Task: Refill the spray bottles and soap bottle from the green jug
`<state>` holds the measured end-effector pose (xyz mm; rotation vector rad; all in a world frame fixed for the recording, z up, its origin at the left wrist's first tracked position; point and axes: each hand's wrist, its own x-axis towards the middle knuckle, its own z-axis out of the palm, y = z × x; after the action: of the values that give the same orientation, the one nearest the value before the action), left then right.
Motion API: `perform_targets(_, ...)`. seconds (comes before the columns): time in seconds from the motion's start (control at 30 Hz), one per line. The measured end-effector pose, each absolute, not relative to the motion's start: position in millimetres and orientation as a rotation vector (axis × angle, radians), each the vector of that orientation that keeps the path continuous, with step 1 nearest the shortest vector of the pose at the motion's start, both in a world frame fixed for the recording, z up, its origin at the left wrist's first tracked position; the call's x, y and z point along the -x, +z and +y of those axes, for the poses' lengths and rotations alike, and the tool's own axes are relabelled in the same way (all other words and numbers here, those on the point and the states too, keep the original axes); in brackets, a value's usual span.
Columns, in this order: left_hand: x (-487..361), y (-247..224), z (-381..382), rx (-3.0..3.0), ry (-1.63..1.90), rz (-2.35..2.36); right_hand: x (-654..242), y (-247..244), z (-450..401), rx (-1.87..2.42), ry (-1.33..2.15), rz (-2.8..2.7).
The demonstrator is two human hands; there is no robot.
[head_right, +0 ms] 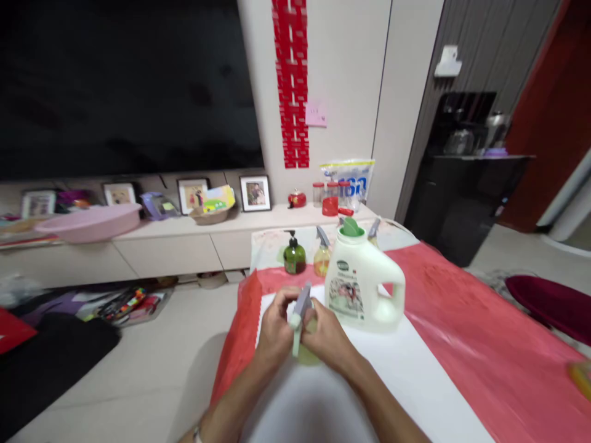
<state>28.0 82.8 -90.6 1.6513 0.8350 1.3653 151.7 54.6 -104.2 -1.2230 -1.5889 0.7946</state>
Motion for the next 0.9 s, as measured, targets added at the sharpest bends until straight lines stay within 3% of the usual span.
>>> perform_targets(0.23, -27, -95, 88, -1.678, 1.345, 0.681, -144, -109, 36, 1.419, 0.711, -1.446)
perform_targets(0.9, -22, -79, 92, -1.479, 1.172, 0.499, -145, -113, 36, 1.331, 0.806, -1.408)
